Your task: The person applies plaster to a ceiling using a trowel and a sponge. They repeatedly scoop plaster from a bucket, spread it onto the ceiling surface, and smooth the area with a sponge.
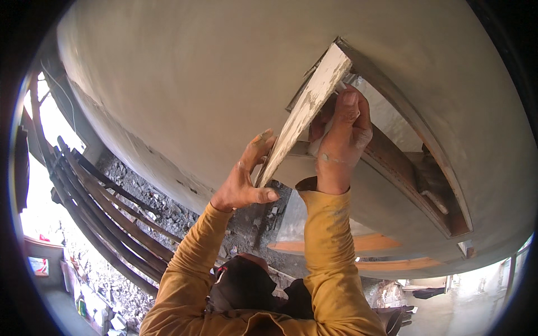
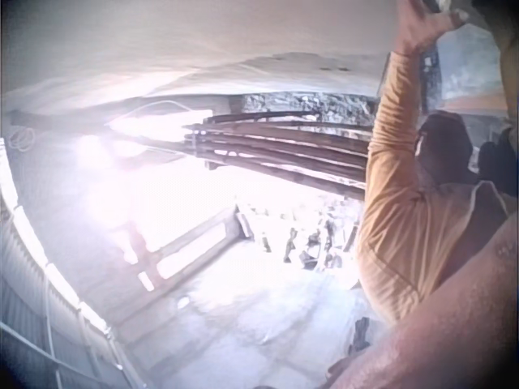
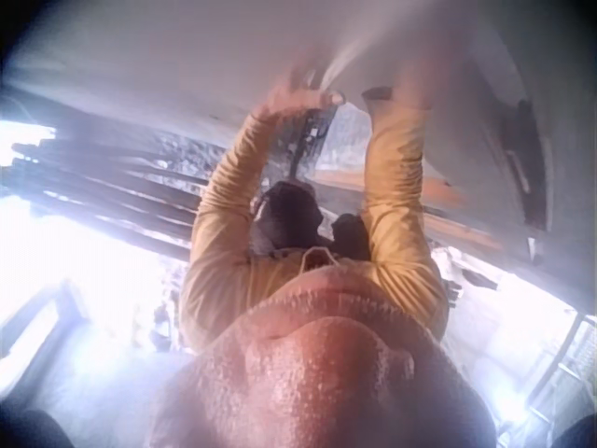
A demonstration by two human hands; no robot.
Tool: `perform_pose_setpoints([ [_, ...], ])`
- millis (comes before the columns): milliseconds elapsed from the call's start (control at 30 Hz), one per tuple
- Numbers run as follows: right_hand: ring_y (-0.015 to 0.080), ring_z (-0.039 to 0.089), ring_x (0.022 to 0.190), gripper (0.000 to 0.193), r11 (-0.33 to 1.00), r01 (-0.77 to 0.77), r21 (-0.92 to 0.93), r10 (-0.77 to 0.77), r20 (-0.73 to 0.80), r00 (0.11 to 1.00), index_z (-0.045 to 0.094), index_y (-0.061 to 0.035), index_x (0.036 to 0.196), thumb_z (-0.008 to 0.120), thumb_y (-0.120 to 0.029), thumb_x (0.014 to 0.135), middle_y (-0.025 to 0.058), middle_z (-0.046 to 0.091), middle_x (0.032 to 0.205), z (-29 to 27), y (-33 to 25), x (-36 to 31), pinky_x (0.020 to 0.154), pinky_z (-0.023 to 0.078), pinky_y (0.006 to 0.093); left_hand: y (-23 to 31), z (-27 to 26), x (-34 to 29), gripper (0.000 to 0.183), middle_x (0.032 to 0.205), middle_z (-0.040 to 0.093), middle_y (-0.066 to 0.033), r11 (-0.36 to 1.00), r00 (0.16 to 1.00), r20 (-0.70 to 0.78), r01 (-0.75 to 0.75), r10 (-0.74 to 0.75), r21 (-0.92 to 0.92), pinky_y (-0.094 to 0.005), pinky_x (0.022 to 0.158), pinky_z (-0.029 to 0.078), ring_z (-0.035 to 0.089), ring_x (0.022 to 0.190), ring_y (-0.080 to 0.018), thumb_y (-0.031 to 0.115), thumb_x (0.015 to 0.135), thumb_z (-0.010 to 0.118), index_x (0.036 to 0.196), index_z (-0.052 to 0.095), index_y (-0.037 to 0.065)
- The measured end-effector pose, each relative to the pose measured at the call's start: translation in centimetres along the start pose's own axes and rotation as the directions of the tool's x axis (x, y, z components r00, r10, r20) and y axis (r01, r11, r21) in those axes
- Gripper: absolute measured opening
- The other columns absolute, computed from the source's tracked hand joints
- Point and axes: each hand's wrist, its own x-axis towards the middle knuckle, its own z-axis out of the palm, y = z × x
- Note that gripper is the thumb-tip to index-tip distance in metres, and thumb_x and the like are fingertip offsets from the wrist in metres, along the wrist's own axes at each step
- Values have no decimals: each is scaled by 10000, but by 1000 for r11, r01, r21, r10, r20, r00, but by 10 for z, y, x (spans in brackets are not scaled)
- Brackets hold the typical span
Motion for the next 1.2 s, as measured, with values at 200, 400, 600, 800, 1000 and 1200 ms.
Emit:
perform_pose_setpoints([
  [200,38,458,546,520,1000,-11,-17,11,-6,1000,554,-25,1073,583,-514,899,-14,531,715,0,15,-16,447,355,185,-12,-9,-12,1139,1461,297,-260,998,998,26,60,-61,18,-440,1125,245,282,1378,-377,445,579,833,1430,267,-57],
  [400,37,455,559,496,997,-68,-21,68,-1,998,550,-35,1089,606,-488,895,-28,523,715,-7,30,-34,466,364,183,-25,-9,-30,1137,1475,276,-253,994,994,12,104,-104,33,-435,1128,240,281,1383,-360,450,573,832,1423,279,-63],
  [600,35,438,552,442,994,-109,19,108,28,994,557,-55,1091,620,-448,898,-44,483,668,-12,29,-39,442,350,197,-31,-9,-41,1229,1450,362,-210,991,991,3,132,-132,24,-434,1086,293,338,1361,-311,435,542,863,1467,194,-21],
  [800,28,417,516,432,996,-67,54,66,22,998,568,-60,1035,617,-466,893,-44,475,655,0,10,-23,423,324,189,-14,-8,-21,1133,1467,297,-249,998,998,10,68,-68,-1,-429,1134,213,262,1391,-365,471,583,827,1429,282,-50],
  [1000,28,403,508,454,994,-106,14,106,-23,994,563,-61,1039,645,-475,871,-50,461,660,-1,14,-23,427,314,180,-20,-8,-18,1134,1474,288,-237,998,998,19,57,-57,-35,-439,1129,225,260,1393,-356,462,583,844,1432,282,-39],
  [1200,31,416,533,493,976,-214,25,214,19,977,535,-31,1088,666,-450,863,-47,471,675,-7,34,-54,440,341,185,-34,-17,-51,1228,1433,400,-171,976,984,-16,173,-177,-130,-419,1072,306,366,1340,-302,465,541,859,1466,208,-13],
])
